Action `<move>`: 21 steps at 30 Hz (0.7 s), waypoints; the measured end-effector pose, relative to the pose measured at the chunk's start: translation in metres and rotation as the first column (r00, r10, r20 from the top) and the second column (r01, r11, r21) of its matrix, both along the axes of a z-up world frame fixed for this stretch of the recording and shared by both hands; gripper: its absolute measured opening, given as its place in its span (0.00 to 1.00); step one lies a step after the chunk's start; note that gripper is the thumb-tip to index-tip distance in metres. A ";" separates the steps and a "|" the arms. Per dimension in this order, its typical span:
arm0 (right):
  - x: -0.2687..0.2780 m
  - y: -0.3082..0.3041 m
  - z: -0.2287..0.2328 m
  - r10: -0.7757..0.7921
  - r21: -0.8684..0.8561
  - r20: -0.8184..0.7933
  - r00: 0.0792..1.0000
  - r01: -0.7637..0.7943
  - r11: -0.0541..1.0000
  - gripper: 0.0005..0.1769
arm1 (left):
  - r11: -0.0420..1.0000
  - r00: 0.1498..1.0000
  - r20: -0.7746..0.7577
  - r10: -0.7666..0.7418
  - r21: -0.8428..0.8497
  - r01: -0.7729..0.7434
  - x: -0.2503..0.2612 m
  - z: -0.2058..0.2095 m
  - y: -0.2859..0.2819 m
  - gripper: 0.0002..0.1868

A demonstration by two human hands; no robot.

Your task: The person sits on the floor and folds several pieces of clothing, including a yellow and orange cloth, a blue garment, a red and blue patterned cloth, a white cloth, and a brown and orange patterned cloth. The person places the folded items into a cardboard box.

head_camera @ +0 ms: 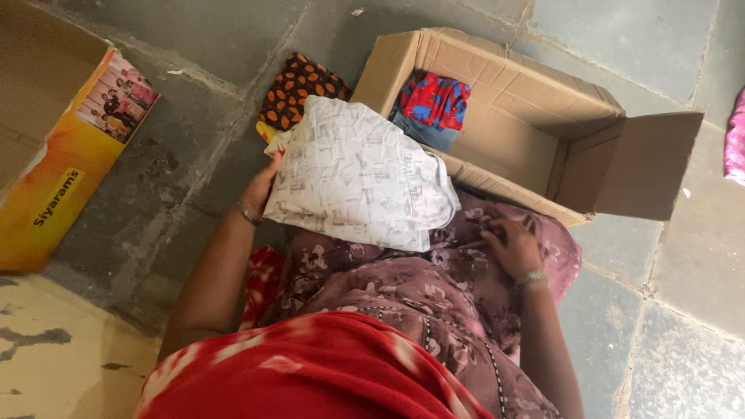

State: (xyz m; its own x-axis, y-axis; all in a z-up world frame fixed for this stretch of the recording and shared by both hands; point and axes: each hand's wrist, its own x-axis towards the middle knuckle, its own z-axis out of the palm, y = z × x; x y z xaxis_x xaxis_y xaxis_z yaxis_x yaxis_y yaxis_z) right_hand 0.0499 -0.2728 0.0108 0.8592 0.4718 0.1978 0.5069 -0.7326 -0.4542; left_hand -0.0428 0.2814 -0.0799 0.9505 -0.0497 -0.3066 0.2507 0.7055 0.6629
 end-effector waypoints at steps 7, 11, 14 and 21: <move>-0.004 -0.052 -0.019 -0.222 0.114 0.307 0.925 0.196 0.974 0.10 | 0.990 0.993 0.086 0.082 -0.123 -0.071 0.006 0.031 -0.014 0.29; -0.001 -0.048 -0.018 -0.283 0.120 0.275 0.919 0.259 0.958 0.09 | 0.985 0.970 0.235 0.062 -0.171 -0.021 -0.013 0.111 -0.004 0.31; -0.005 -0.043 -0.023 -0.306 0.060 0.258 0.916 0.301 0.952 0.10 | 0.984 0.944 0.279 0.178 -0.028 -0.177 -0.047 0.170 0.021 0.35; -0.005 -0.037 -0.018 -0.321 0.021 0.280 0.905 0.328 0.944 0.12 | 0.971 0.962 0.152 0.227 0.044 -0.236 -0.060 0.206 0.035 0.33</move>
